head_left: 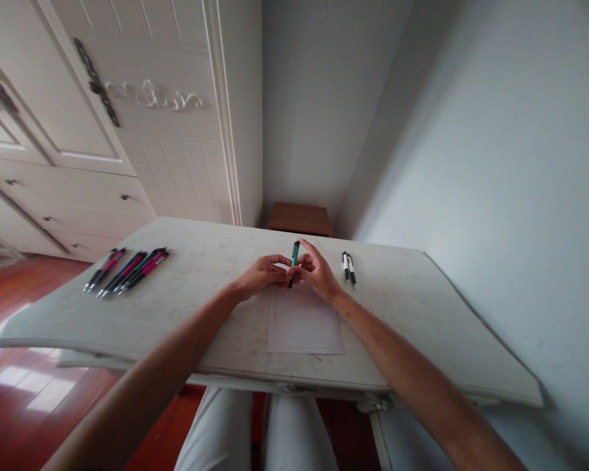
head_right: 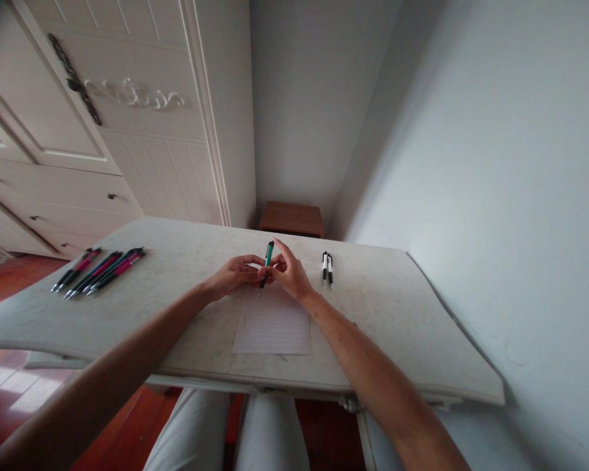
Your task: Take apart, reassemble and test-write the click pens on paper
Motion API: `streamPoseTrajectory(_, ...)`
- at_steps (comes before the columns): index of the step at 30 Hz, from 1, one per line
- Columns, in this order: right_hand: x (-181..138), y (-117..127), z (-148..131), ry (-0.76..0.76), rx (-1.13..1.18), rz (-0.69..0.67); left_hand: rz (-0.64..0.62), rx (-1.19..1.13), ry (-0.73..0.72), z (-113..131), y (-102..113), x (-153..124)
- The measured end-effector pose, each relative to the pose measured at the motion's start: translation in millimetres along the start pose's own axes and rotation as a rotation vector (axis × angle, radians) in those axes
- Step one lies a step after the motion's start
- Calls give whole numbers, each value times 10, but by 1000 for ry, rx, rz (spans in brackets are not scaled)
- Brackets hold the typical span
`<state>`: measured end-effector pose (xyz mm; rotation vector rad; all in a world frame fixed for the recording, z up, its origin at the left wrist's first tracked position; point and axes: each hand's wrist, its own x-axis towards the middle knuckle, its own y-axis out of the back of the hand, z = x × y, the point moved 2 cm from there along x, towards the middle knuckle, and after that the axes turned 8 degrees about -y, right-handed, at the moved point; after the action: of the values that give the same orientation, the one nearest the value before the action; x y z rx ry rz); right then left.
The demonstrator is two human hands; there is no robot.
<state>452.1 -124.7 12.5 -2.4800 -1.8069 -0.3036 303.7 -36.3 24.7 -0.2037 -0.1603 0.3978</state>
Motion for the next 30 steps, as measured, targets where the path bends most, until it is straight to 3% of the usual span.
streamPoseTrajectory(30, -8, 10, 32, -28, -123, 1, -14, 38, 25, 2, 1, 10)
